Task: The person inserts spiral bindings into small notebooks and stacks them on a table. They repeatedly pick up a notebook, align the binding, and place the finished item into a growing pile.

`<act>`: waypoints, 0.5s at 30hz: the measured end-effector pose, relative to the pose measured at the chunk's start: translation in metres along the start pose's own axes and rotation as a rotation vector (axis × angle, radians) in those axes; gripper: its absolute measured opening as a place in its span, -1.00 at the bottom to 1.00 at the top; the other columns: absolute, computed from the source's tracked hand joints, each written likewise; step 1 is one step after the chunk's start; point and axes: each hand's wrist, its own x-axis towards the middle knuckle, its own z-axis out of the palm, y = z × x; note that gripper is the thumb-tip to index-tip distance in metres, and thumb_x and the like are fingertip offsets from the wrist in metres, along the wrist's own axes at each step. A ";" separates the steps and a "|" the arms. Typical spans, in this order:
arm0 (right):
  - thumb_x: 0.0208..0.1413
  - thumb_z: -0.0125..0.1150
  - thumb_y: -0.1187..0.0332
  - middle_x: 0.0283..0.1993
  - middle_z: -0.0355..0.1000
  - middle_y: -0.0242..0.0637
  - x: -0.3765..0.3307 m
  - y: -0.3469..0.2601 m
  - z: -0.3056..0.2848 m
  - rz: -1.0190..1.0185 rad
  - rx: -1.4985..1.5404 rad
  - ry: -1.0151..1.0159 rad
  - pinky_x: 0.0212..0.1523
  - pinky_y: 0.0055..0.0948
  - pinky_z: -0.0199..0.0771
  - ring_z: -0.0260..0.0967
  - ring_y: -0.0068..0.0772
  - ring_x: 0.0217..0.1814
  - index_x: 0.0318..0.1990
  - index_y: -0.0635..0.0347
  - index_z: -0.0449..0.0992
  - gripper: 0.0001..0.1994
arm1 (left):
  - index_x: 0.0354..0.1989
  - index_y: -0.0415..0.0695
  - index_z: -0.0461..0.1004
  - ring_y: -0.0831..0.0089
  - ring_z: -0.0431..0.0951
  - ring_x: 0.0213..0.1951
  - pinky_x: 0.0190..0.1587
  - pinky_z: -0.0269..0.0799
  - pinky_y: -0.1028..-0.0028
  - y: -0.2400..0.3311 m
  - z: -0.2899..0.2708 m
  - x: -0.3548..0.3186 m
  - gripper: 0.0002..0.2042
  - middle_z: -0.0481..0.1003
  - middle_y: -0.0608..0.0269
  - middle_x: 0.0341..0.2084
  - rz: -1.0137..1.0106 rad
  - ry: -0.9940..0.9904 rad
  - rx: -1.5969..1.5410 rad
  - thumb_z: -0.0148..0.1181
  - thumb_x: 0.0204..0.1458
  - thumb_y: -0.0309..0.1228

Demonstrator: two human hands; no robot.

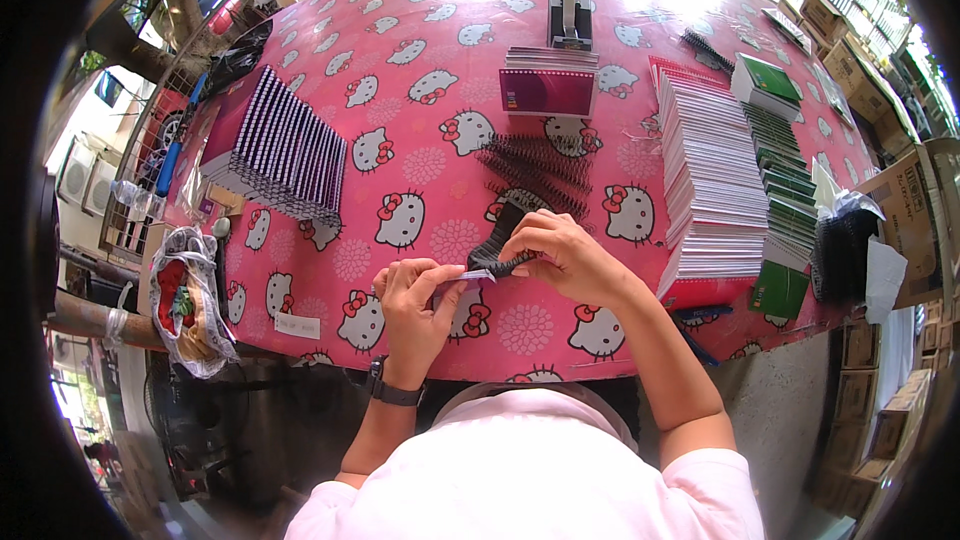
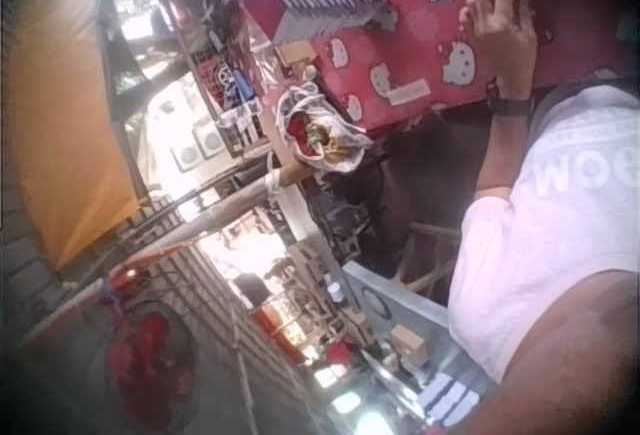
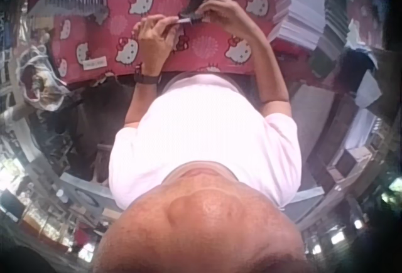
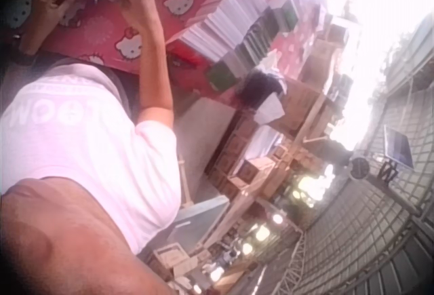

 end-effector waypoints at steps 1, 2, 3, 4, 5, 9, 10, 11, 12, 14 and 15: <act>-0.02 0.23 0.52 -0.31 0.37 -0.42 0.001 0.002 0.001 0.017 0.033 -0.016 -0.10 -0.36 0.20 0.31 -0.36 -0.18 -0.24 0.09 0.51 -0.83 | -0.35 0.00 0.60 0.44 0.38 -0.34 -0.13 0.14 0.40 0.000 0.000 0.001 -0.82 0.44 0.40 -0.46 0.004 0.003 0.002 0.37 -0.19 -0.40; -0.02 0.23 0.52 -0.30 0.37 -0.43 0.000 0.003 0.001 0.039 0.066 -0.030 -0.07 -0.35 0.18 0.31 -0.37 -0.17 -0.24 0.08 0.51 -0.82 | -0.35 0.00 0.60 0.44 0.39 -0.34 -0.13 0.13 0.40 0.000 0.000 0.001 -0.82 0.44 0.40 -0.46 0.008 0.002 0.001 0.37 -0.20 -0.40; -0.03 0.23 0.52 -0.29 0.37 -0.44 0.000 0.004 0.001 0.061 0.099 -0.043 -0.05 -0.34 0.16 0.31 -0.38 -0.15 -0.23 0.08 0.51 -0.82 | -0.36 0.01 0.59 0.44 0.39 -0.33 -0.11 0.13 0.38 -0.001 0.001 0.001 -0.83 0.44 0.41 -0.45 0.009 -0.005 -0.005 0.36 -0.19 -0.41; -0.04 0.24 0.53 -0.29 0.37 -0.44 0.000 0.004 0.001 0.095 0.120 -0.052 -0.03 -0.33 0.15 0.30 -0.39 -0.14 -0.24 0.08 0.51 -0.81 | -0.36 0.02 0.58 0.44 0.40 -0.32 -0.09 0.13 0.37 -0.001 0.001 0.001 -0.83 0.44 0.42 -0.44 0.009 -0.012 -0.012 0.35 -0.19 -0.41; -0.06 0.25 0.54 -0.28 0.37 -0.45 0.001 0.004 0.001 0.127 0.145 -0.061 -0.01 -0.32 0.13 0.30 -0.39 -0.13 -0.24 0.07 0.51 -0.80 | -0.36 0.04 0.58 0.45 0.41 -0.30 -0.08 0.13 0.35 -0.002 0.001 0.001 -0.83 0.44 0.43 -0.43 0.008 -0.020 -0.015 0.34 -0.19 -0.42; -0.13 0.29 0.56 -0.28 0.37 -0.46 0.000 0.001 0.001 0.064 0.084 -0.061 0.04 -0.32 0.10 0.29 -0.40 -0.11 -0.26 0.07 0.51 -0.76 | -0.36 -0.01 0.55 0.41 0.42 -0.30 -0.08 0.12 0.36 0.002 -0.002 0.004 -0.86 0.47 0.38 -0.43 0.014 -0.044 0.001 0.31 -0.15 -0.42; -0.14 0.30 0.56 -0.28 0.36 -0.46 0.000 0.001 0.001 0.062 0.070 -0.063 0.06 -0.33 0.10 0.29 -0.40 -0.11 -0.26 0.07 0.51 -0.75 | -0.36 -0.02 0.54 0.40 0.43 -0.30 -0.07 0.12 0.35 0.001 -0.002 0.004 -0.86 0.48 0.37 -0.43 0.010 -0.051 0.004 0.30 -0.14 -0.43; -0.15 0.30 0.56 -0.28 0.36 -0.47 0.000 -0.001 0.000 0.062 0.052 -0.062 0.07 -0.33 0.09 0.29 -0.40 -0.12 -0.26 0.06 0.51 -0.75 | -0.36 -0.02 0.53 0.40 0.43 -0.29 -0.06 0.11 0.34 0.002 -0.002 0.005 -0.86 0.48 0.37 -0.42 0.009 -0.058 0.004 0.29 -0.14 -0.43; -0.16 0.31 0.56 -0.28 0.36 -0.47 0.000 -0.001 -0.001 0.061 0.034 -0.061 0.08 -0.33 0.08 0.29 -0.40 -0.12 -0.27 0.06 0.51 -0.75 | -0.36 -0.02 0.53 0.40 0.43 -0.29 -0.06 0.11 0.34 0.001 -0.002 0.005 -0.87 0.48 0.37 -0.42 0.005 -0.063 0.001 0.29 -0.14 -0.43; -0.20 0.27 0.61 -0.31 0.37 -0.47 0.000 -0.003 0.002 0.026 -0.018 -0.004 0.11 -0.34 0.07 0.31 -0.43 -0.15 -0.29 0.07 0.52 -0.73 | -0.37 -0.02 0.53 0.40 0.43 -0.29 -0.05 0.10 0.33 0.001 -0.002 0.006 -0.87 0.48 0.37 -0.42 -0.001 -0.074 -0.006 0.28 -0.14 -0.44; -0.23 0.25 0.64 -0.33 0.37 -0.46 0.000 -0.004 0.003 0.009 -0.046 0.025 0.12 -0.35 0.06 0.32 -0.45 -0.17 -0.31 0.07 0.53 -0.72 | -0.37 -0.02 0.53 0.40 0.43 -0.29 -0.05 0.10 0.33 0.001 -0.002 0.006 -0.87 0.48 0.38 -0.43 -0.001 -0.075 -0.006 0.28 -0.14 -0.43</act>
